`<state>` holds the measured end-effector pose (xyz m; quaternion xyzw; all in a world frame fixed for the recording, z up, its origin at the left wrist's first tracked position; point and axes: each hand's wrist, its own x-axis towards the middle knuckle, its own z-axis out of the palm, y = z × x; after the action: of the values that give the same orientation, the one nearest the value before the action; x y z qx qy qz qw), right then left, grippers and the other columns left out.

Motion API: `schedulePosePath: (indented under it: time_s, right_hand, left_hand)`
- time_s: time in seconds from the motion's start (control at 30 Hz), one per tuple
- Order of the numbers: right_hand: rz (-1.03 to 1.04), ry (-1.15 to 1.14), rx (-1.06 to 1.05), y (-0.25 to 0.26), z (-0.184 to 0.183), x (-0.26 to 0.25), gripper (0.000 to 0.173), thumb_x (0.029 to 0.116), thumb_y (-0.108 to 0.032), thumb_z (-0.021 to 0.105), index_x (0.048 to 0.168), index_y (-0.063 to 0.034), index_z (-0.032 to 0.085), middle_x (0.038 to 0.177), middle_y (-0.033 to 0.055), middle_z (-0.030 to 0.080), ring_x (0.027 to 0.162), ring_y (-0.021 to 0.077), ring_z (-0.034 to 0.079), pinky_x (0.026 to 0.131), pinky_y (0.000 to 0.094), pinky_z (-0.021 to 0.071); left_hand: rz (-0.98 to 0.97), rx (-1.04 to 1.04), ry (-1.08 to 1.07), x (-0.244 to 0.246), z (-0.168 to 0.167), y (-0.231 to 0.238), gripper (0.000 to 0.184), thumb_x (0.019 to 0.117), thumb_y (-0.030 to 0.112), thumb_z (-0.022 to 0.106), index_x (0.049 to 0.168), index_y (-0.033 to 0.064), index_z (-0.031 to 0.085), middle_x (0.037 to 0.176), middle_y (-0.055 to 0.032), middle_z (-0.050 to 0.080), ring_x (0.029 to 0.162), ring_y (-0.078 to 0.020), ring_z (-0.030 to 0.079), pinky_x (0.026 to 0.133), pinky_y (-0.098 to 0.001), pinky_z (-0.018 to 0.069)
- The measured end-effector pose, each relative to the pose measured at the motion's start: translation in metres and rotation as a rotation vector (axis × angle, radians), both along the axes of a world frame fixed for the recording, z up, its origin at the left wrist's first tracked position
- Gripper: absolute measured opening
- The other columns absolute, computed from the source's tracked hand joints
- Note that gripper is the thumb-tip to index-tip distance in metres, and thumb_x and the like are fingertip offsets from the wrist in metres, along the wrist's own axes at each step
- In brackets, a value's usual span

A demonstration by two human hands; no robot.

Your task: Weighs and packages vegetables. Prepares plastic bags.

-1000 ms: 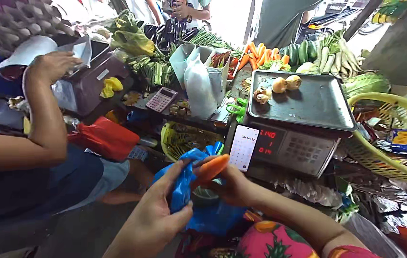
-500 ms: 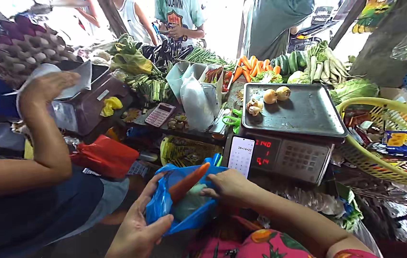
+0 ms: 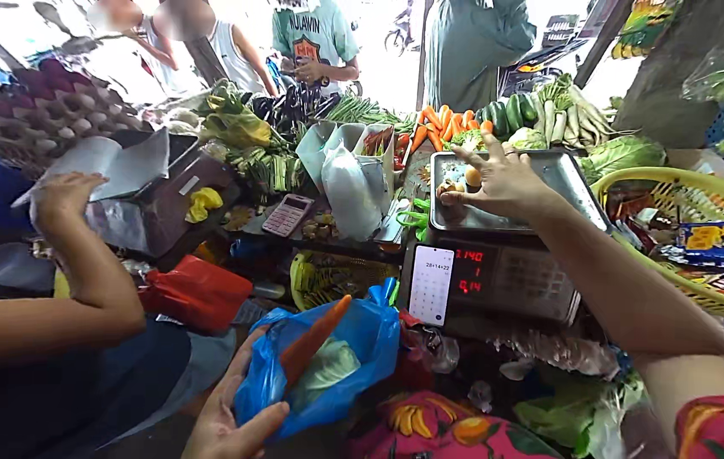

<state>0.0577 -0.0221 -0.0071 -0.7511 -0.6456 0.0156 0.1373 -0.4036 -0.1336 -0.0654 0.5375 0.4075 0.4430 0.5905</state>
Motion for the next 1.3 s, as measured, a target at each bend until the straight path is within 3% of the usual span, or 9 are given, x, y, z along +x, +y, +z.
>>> schedulePosePath:
  time_s: [0.23, 0.47, 0.67, 0.73, 0.8, 0.83, 0.97, 1.17, 1.3]
  right_hand:
    - [0.019, 0.009, -0.064, 0.012, -0.004, 0.009, 0.077, 0.0859, -0.079, 0.057, 0.149, -0.0361, 0.053, 0.144, 0.0236, 0.051, 0.124, 0.048, 0.052, 0.091, 0.0694, 0.0449]
    - [0.063, -0.13, -0.05, 0.022, -0.015, -0.011, 0.063, 0.0924, -0.071, 0.057, 0.14, -0.0293, 0.062, 0.143, 0.0261, 0.052, 0.113, 0.0478, 0.06, 0.083, 0.0645, 0.0507]
    - [0.007, 0.154, -0.04, 0.035, -0.015, 0.006, 0.051, 0.0888, -0.054, 0.073, 0.125, -0.0184, 0.068, 0.13, 0.0283, 0.056, 0.108, 0.0458, 0.062, 0.085, 0.0673, 0.0499]
    - [0.118, 0.405, 0.078, 0.027, -0.01, 0.006, 0.038, 0.0956, -0.044, 0.068, 0.119, -0.0135, 0.07, 0.105, 0.0172, 0.067, 0.089, 0.0309, 0.064, 0.077, 0.0551, 0.0535]
    - [0.319, 0.814, 0.086, 0.002, 0.004, -0.021, 0.024, 0.1017, -0.035, 0.054, 0.109, -0.0143, 0.064, 0.073, -0.0006, 0.057, 0.053, 0.0082, 0.049, 0.046, 0.0278, 0.0421]
    - [0.461, 1.032, -0.012, -0.015, 0.008, -0.038, 0.026, 0.1014, -0.039, 0.048, 0.104, -0.0175, 0.062, 0.074, -0.0029, 0.058, 0.052, 0.0055, 0.049, 0.043, 0.0227, 0.0399]
    - [1.045, 1.524, -0.496, -0.059, -0.036, -0.121, 0.049, 0.0945, -0.064, 0.059, 0.109, -0.0191, 0.07, 0.093, -0.0016, 0.071, 0.071, 0.0051, 0.065, 0.057, 0.021, 0.0547]
    - [0.668, 1.606, -0.819, -0.091, -0.086, -0.23, 0.043, 0.1102, -0.044, 0.035, 0.117, -0.011, 0.062, 0.096, 0.0002, 0.069, 0.084, 0.0097, 0.068, 0.071, 0.0288, 0.0597]
    - [0.64, 1.428, -0.744, -0.104, -0.097, -0.254, 0.035, 0.1108, -0.02, 0.041, 0.143, -0.0081, 0.047, 0.114, 0.0021, 0.067, 0.1, 0.0052, 0.065, 0.09, 0.025, 0.0549]
  left_hand:
    - [-0.007, -0.011, -0.004, -0.002, -0.007, 0.001, 0.096, 0.0667, -0.007, 0.069, 0.155, 0.0013, 0.032, 0.137, -0.0002, 0.061, 0.114, -0.0057, 0.065, 0.09, -0.024, 0.0585]
    - [-0.032, -0.061, -0.027, 0.007, -0.01, 0.001, 0.096, 0.0637, -0.006, 0.07, 0.154, 0.0032, 0.037, 0.133, -0.0019, 0.064, 0.109, -0.0084, 0.068, 0.083, -0.0251, 0.061]
    - [-0.053, -0.071, -0.093, 0.014, -0.005, -0.001, 0.099, 0.0619, 0.0, 0.078, 0.153, 0.0039, 0.039, 0.133, -0.0067, 0.065, 0.108, -0.0131, 0.07, 0.08, -0.0279, 0.0625]
    - [-0.055, -0.062, -0.089, 0.017, 0.001, -0.001, 0.1, 0.0619, 0.002, 0.079, 0.153, 0.0041, 0.039, 0.131, -0.0064, 0.066, 0.104, -0.0125, 0.071, 0.076, -0.0268, 0.0628]
    - [-0.049, -0.077, -0.065, 0.021, 0.008, -0.001, 0.097, 0.0634, 0.002, 0.077, 0.153, 0.0055, 0.04, 0.125, -0.0059, 0.068, 0.095, -0.0116, 0.072, 0.068, -0.0254, 0.0621]
    - [-0.061, -0.087, -0.067, 0.022, 0.011, -0.002, 0.094, 0.0657, 0.001, 0.074, 0.153, 0.0053, 0.04, 0.123, -0.0059, 0.069, 0.095, -0.0118, 0.072, 0.07, -0.0259, 0.0625]
    - [-0.052, -0.116, -0.04, 0.027, 0.017, -0.006, 0.081, 0.0705, -0.001, 0.069, 0.148, 0.0127, 0.048, 0.107, -0.0026, 0.071, 0.076, -0.0064, 0.068, 0.057, -0.0194, 0.057]
    - [-0.047, -0.115, -0.007, 0.029, 0.02, -0.015, 0.087, 0.0703, 0.001, 0.07, 0.152, 0.0174, 0.045, 0.11, -0.0067, 0.069, 0.077, -0.0102, 0.069, 0.056, -0.0231, 0.0583]
    - [-0.026, -0.106, -0.016, 0.026, 0.017, -0.019, 0.087, 0.0715, -0.001, 0.067, 0.153, 0.0151, 0.042, 0.106, -0.0062, 0.069, 0.072, -0.0079, 0.067, 0.054, -0.0202, 0.0554]
